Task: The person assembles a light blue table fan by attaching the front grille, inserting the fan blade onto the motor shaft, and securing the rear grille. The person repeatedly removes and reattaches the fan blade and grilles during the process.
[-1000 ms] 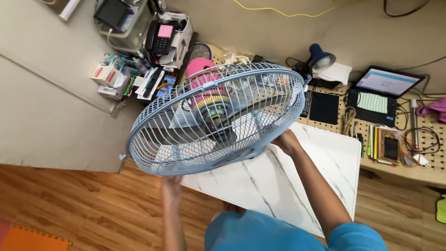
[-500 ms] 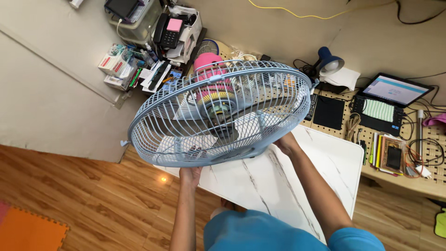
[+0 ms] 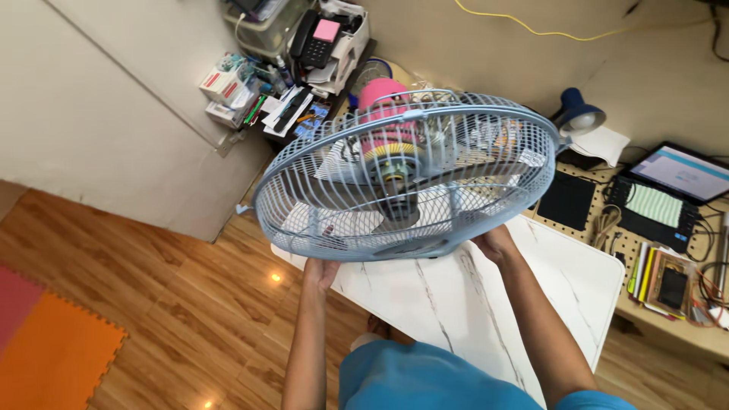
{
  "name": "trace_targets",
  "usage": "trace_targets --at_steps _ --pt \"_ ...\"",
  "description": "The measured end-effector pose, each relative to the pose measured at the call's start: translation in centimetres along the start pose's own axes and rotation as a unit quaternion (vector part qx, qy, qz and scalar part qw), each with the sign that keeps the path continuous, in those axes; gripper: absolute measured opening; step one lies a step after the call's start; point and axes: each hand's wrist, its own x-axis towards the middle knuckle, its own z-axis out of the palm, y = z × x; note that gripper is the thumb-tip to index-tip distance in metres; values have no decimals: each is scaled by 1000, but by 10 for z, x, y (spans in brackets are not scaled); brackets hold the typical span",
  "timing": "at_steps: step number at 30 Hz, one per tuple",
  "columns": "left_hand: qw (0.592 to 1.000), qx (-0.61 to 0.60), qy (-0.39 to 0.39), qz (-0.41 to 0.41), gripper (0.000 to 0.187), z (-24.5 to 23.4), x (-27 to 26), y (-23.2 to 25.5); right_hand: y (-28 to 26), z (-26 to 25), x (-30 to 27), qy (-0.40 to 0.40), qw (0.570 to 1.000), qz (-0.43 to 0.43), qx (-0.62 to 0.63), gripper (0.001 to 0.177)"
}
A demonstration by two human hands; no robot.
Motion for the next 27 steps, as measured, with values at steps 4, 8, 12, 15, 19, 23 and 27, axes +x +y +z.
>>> trace_targets --at_steps 4,8,12,15,19,23,27 --pt "999 35 20 -7 45 5 -4 7 -3 3 -1 16 1000 4 5 30" --pt "999 30 12 -6 46 -1 -1 10 -2 7 -1 38 999 13 -25 28" --pt "999 37 25 -21 48 -6 1 10 -1 8 2 71 996 13 -55 25" --pt "998 57 19 -9 46 0 -5 11 4 4 5 65 996 -8 -56 23" --pt "979 72 107 160 52 32 -22 22 13 -8 9 70 997 -29 -35 23" --pt "929 75 95 350 63 79 -57 44 21 -17 13 97 993 -37 -51 23" --pt "878 161 45 449 72 129 -82 63 23 -17 11 118 986 -26 -113 28"
